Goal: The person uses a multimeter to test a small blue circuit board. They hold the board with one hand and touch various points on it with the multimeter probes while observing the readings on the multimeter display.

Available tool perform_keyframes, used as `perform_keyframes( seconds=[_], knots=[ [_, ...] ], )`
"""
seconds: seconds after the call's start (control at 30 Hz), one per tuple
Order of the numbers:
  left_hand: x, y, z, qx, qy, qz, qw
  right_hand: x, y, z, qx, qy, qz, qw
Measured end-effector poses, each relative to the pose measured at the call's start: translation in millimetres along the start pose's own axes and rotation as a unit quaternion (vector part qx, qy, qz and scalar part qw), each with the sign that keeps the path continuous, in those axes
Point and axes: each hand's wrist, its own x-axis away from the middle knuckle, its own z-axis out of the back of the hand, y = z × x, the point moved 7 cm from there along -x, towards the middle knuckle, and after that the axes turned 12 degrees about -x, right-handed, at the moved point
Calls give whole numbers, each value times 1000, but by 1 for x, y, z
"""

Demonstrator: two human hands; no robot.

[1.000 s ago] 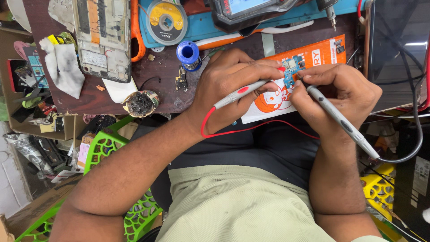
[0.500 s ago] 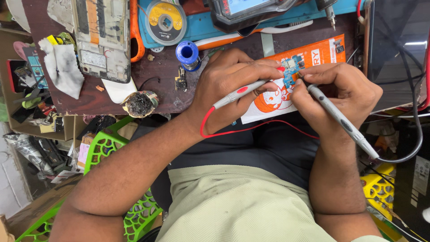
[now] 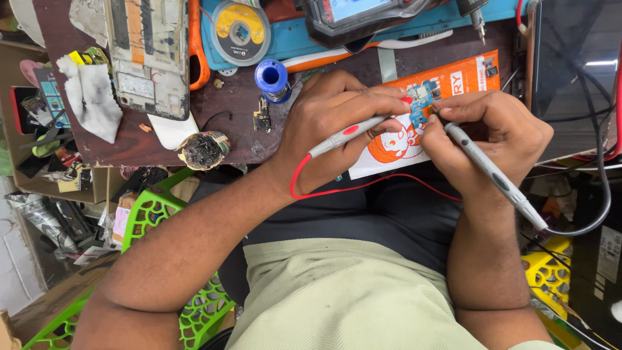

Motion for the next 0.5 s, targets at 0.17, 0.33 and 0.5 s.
perform_keyframes(
  seconds=[0.17,0.33,0.5],
  knots=[
    [0,0,0,0,1,-3,1000,0,1,0,-9,6,-18,1000],
    [0,0,1,-2,1,-5,1000,0,1,0,-2,6,-11,1000],
    [0,0,0,-4,2,-5,1000,2,1,1,-4,6,4,1000]
  ],
)
